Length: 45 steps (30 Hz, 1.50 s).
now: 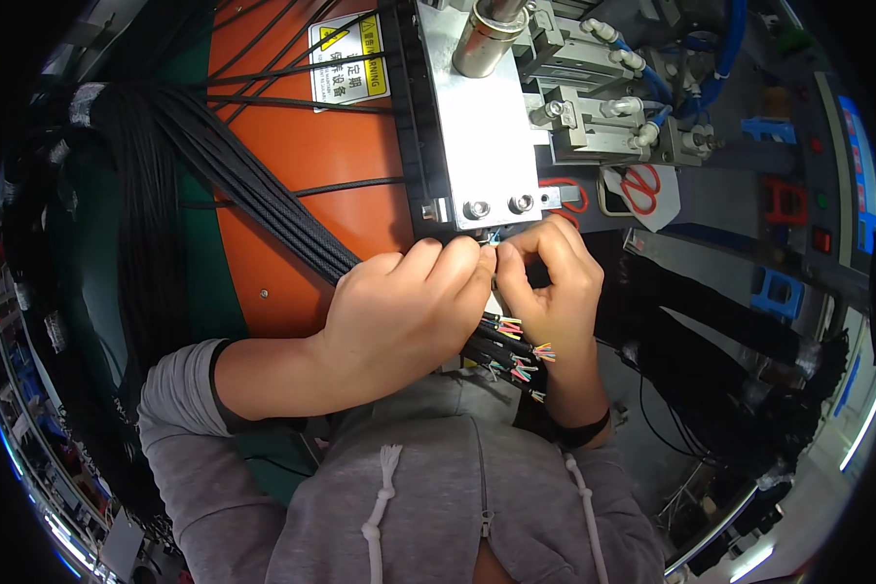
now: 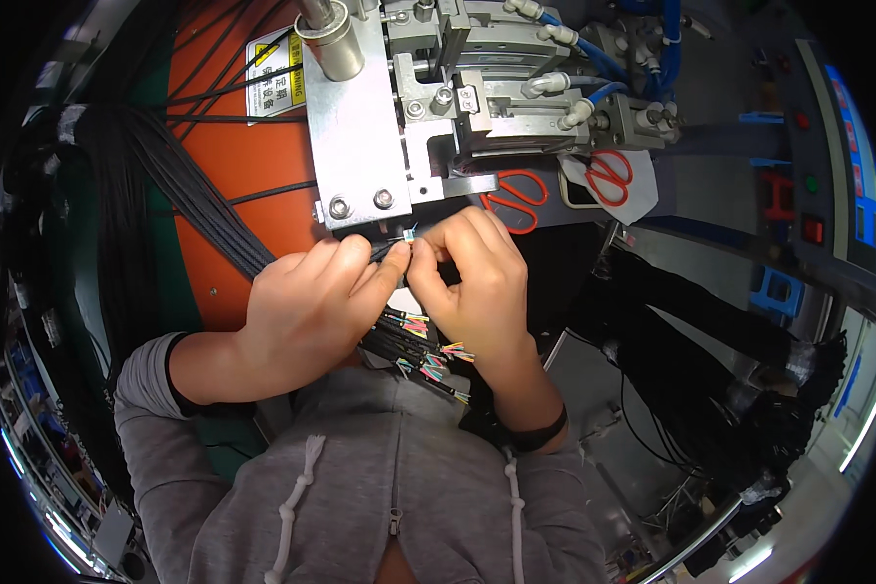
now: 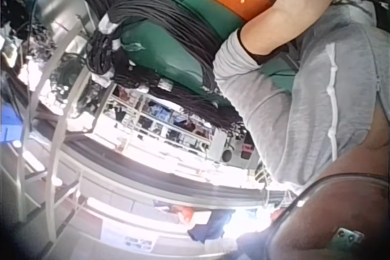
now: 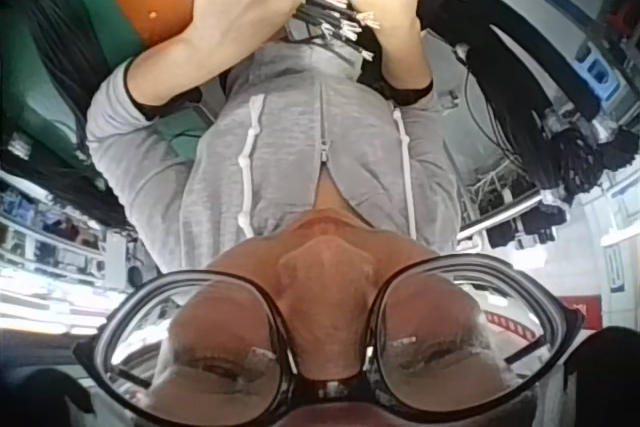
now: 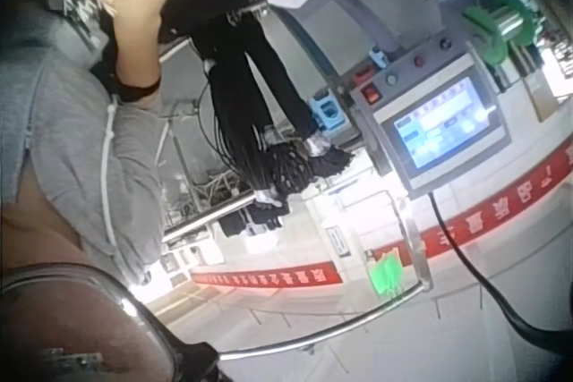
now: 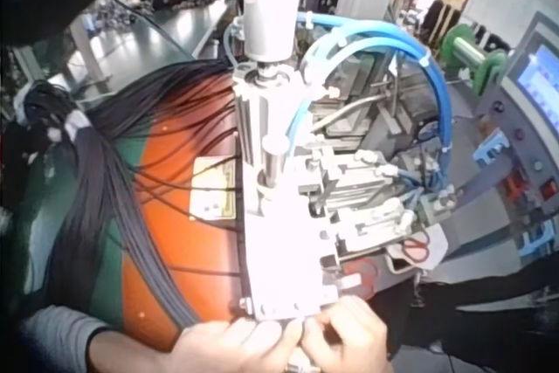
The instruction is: The person inserts the ends of wires into a machine, presses a button on a screen, and then moves a bundle of cables from a rack to the work surface before resuming the wire insertion.
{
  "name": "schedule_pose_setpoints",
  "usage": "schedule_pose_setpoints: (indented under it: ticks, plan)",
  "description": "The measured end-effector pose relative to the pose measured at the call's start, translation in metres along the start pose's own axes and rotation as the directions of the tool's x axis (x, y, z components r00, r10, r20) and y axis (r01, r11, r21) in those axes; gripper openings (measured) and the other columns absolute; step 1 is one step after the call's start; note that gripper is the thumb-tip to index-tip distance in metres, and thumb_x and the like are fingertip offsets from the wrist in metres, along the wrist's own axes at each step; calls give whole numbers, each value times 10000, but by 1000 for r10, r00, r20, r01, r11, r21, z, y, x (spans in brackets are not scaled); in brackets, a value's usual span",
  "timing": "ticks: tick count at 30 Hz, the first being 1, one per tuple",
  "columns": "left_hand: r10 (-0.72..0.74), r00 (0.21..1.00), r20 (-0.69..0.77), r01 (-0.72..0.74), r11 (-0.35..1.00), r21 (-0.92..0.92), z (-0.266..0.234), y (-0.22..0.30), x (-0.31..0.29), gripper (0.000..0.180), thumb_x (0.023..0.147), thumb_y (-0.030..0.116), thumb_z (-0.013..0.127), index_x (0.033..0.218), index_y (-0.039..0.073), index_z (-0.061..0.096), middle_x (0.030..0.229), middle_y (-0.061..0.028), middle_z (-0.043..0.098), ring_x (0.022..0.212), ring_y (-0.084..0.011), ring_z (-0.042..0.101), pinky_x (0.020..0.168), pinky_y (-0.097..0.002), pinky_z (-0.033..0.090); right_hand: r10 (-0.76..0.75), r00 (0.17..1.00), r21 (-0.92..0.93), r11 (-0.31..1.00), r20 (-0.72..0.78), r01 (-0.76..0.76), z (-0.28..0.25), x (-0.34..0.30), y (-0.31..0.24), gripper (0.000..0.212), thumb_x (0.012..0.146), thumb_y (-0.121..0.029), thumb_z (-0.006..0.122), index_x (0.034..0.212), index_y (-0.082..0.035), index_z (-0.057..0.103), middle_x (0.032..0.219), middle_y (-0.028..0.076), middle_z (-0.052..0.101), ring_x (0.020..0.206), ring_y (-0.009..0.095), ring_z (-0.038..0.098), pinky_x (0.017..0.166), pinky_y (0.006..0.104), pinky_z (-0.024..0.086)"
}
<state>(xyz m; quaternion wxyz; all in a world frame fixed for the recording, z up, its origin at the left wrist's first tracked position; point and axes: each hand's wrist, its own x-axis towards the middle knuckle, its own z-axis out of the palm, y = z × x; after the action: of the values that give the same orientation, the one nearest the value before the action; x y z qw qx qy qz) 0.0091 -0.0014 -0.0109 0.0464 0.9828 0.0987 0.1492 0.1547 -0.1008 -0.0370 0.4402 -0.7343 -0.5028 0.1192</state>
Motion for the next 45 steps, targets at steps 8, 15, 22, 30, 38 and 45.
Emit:
schedule_pose_setpoints:
  ticks: [8, 15, 22, 30, 38, 45]
  plan:
    - [66, 995, -74, -68, 997, -31, 3, -7, -1, 336, 750, 145, 619, 1065, 36, 656, 811, 1, 484, 652, -103, 483, 501, -245, 337, 60, 994, 181, 983, -96, -41, 13, -4, 13, 73, 759, 46, 654, 756, 6, 593, 696, 70, 558, 647, 181, 543, 608, 294, 437]
    - [65, 990, -122, -70, 997, -40, 3, -13, 1, 293, 718, 118, 661, 1004, 74, 704, 775, 10, 572, 579, -104, 517, 495, -248, 352, 433, 894, 520, 741, 115, -426, 15, -8, 18, 35, 834, -15, 639, 839, 9, 615, 743, 64, 582, 648, 131, 550, 631, 250, 449]
    - [4, 968, -249, -18, 998, -54, 5, -13, 7, 132, 715, 97, 656, 842, 66, 677, 747, 26, 545, 580, -90, 504, 503, -251, 339, -167, 972, 0, 986, -166, 169, 11, 1, 11, 162, 681, 49, 726, 813, -4, 649, 812, 102, 645, 759, 281, 635, 677, 337, 509]
    - [-34, 998, -51, 37, 998, 55, -12, -4, -4, 104, 758, 73, 680, 847, 21, 677, 701, -6, 519, 569, -117, 544, 513, -254, 406, 23, 993, 223, 975, -113, 3, 0, 0, 16, 125, 741, 58, 731, 826, 6, 657, 832, 96, 668, 772, 194, 647, 714, 295, 513]
    - [129, 939, -320, -188, 969, -160, -8, -18, 6, 243, 714, 104, 650, 936, 13, 684, 826, -28, 606, 688, -125, 591, 586, -235, 448, -290, 957, 578, 777, -24, 250, -10, -6, 21, 217, 683, 23, 794, 889, -6, 731, 854, 111, 697, 770, 231, 652, 704, 322, 512]
    - [116, 903, -413, -197, 968, -157, -5, -23, 5, 222, 766, 126, 678, 950, 3, 694, 811, -14, 594, 604, -102, 542, 487, -228, 416, -45, 966, 736, 640, -255, 223, 8, -4, -7, 239, 723, 121, 746, 911, 40, 622, 876, 164, 667, 792, 235, 647, 714, 323, 524]
